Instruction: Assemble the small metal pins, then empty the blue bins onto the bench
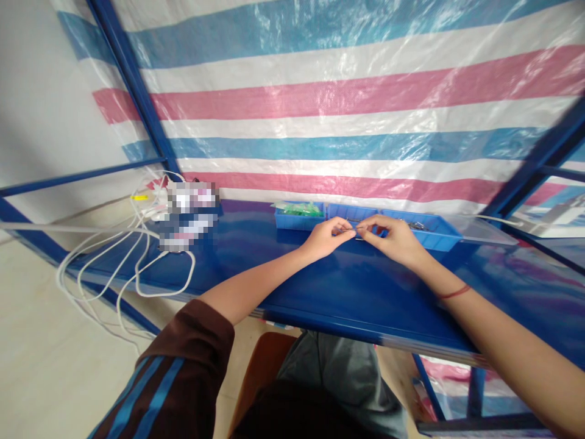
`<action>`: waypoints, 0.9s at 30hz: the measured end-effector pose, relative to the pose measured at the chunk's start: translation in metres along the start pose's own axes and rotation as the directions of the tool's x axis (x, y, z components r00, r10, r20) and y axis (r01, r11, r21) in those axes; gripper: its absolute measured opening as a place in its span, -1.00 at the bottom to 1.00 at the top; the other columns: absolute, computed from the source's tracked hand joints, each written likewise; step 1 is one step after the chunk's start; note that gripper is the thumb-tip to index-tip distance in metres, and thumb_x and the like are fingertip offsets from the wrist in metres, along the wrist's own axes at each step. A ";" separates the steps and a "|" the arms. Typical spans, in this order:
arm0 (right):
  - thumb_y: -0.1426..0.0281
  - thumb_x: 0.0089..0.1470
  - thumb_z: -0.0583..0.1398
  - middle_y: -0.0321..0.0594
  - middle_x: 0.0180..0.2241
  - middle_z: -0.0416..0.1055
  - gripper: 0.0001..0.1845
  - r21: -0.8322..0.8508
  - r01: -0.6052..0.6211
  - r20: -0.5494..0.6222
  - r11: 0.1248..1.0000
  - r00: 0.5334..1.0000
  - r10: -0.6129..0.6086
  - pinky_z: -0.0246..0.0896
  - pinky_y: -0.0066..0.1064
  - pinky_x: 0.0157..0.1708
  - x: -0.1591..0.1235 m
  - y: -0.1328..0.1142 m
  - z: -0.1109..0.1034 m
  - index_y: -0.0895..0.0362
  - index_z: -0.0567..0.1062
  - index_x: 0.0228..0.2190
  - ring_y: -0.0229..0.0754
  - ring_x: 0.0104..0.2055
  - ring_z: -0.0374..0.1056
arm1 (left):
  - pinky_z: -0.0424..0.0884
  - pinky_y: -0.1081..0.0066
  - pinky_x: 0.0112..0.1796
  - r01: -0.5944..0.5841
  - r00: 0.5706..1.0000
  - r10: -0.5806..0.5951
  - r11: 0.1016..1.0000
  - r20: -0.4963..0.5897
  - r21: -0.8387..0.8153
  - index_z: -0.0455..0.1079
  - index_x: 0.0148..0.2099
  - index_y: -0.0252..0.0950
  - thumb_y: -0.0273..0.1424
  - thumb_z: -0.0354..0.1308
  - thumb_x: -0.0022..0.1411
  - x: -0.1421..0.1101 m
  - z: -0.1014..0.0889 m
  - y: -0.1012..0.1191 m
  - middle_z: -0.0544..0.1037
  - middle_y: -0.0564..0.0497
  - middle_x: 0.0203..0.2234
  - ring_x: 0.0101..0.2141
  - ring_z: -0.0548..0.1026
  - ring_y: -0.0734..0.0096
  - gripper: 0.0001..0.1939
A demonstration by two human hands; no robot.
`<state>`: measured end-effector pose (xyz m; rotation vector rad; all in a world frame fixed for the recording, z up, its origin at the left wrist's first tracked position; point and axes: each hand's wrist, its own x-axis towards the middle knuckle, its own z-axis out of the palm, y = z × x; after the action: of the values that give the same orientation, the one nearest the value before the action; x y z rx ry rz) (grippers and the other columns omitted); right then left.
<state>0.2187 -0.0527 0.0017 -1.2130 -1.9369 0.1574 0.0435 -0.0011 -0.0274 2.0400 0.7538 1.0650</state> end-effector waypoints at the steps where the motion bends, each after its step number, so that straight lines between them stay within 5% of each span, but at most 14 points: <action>1: 0.18 0.04 0.15 -0.18 -0.39 0.53 -0.72 -0.029 0.014 0.027 0.999 1.000 -0.014 0.24 -0.35 -0.38 0.000 0.002 -0.001 0.12 0.54 -0.41 -0.16 -0.38 0.38 | 0.38 0.38 -0.17 -0.011 1.000 0.011 1.000 -0.008 0.024 0.37 -0.22 -0.34 -0.34 0.15 0.18 0.000 0.000 0.000 0.53 -0.02 -0.29 -0.31 0.47 0.48 -0.83; 5: 0.20 0.10 0.07 -0.17 -0.33 0.55 -0.69 -0.160 0.002 0.094 0.987 0.996 0.014 0.24 -0.34 -0.34 0.004 0.012 -0.010 0.10 0.54 -0.41 -0.11 -0.32 0.42 | 0.38 0.35 -0.14 -0.060 0.998 0.056 0.981 0.028 0.183 0.32 -0.03 -0.34 -0.29 0.13 0.22 -0.002 -0.001 0.000 0.53 -0.05 -0.26 -0.27 0.48 0.43 -0.68; 8: 0.22 0.09 0.06 -0.11 -0.32 0.55 -0.67 -0.338 -0.149 -0.066 0.929 0.989 0.134 0.22 -0.33 -0.32 0.007 0.026 -0.028 0.13 0.54 -0.39 -0.08 -0.34 0.42 | 0.30 0.26 0.00 -0.196 0.977 0.140 0.895 0.164 0.401 0.26 0.12 -0.29 -0.23 0.09 0.25 -0.006 -0.004 0.000 0.49 -0.11 -0.09 -0.06 0.42 0.30 -0.57; 12: 0.27 0.06 0.05 0.06 -0.32 0.53 -0.65 -0.561 -0.398 -0.277 0.726 0.917 0.289 0.15 -0.29 -0.31 0.005 0.054 -0.059 0.21 0.56 -0.35 0.03 -0.26 0.42 | 0.14 0.14 0.11 -0.319 0.902 0.054 0.753 0.429 0.576 0.25 0.18 -0.11 -0.17 -0.08 0.34 -0.010 -0.008 0.003 0.28 -0.03 0.19 0.16 0.22 0.21 -0.59; 16: 0.18 0.05 0.05 0.12 -0.23 0.52 -0.59 -0.669 -0.527 -0.268 0.523 0.828 0.492 0.10 -0.11 -0.30 -0.003 0.071 -0.070 0.15 0.57 -0.24 0.20 -0.20 0.38 | 0.10 0.10 0.12 -0.338 0.845 -0.047 0.724 0.533 0.601 0.28 0.17 -0.03 -0.18 -0.24 0.40 -0.008 -0.007 0.005 0.25 0.07 0.22 0.18 0.20 0.22 -0.58; 19: 0.18 0.07 0.03 0.13 -0.15 0.49 -0.54 -0.702 -0.477 -0.286 0.528 0.869 0.404 0.08 -0.01 -0.24 -0.004 0.064 -0.065 0.17 0.53 -0.15 0.29 -0.10 0.33 | 0.14 0.14 0.12 -0.358 0.855 -0.010 0.712 0.518 0.605 0.30 0.16 -0.08 -0.22 -0.19 0.39 -0.006 -0.006 0.003 0.28 0.05 0.20 0.16 0.25 0.23 -0.60; 22: 0.26 0.08 0.02 0.06 -0.22 0.51 -0.61 -0.686 -0.338 -0.280 0.644 0.940 0.196 0.14 -0.13 -0.22 0.000 0.046 -0.055 0.21 0.54 -0.24 0.16 -0.13 0.36 | 0.22 0.28 0.09 -0.379 0.873 0.057 0.702 0.484 0.602 0.40 0.08 -0.15 -0.35 -0.13 0.36 -0.005 -0.006 0.000 0.40 0.03 0.11 0.07 0.35 0.31 -0.64; 25: 0.34 0.05 0.03 -0.09 -0.35 0.53 -0.69 -0.592 -0.084 -0.026 0.802 0.996 0.086 0.20 -0.33 -0.29 0.004 0.032 -0.042 0.16 0.55 -0.34 -0.07 -0.32 0.41 | 0.30 0.34 0.02 -0.382 0.893 0.102 0.688 0.439 0.617 0.46 -0.02 -0.22 -0.46 -0.10 0.30 -0.005 -0.007 -0.004 0.49 0.00 -0.01 -0.03 0.43 0.33 -0.65; 27: 0.36 0.05 0.03 -0.16 -0.38 0.54 -0.70 -0.546 0.033 0.151 0.837 0.987 0.059 0.21 -0.37 -0.32 0.005 0.028 -0.033 0.13 0.55 -0.35 -0.13 -0.38 0.41 | 0.34 0.31 -0.02 -0.371 0.906 0.111 0.675 0.409 0.638 0.48 -0.05 -0.23 -0.49 -0.08 0.27 -0.004 -0.008 -0.006 0.51 -0.02 -0.07 -0.07 0.45 0.30 -0.66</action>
<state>0.2598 -0.0439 0.0118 -1.6228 -2.1975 -0.3317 0.0333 0.0015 -0.0305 2.9689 0.7876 0.5352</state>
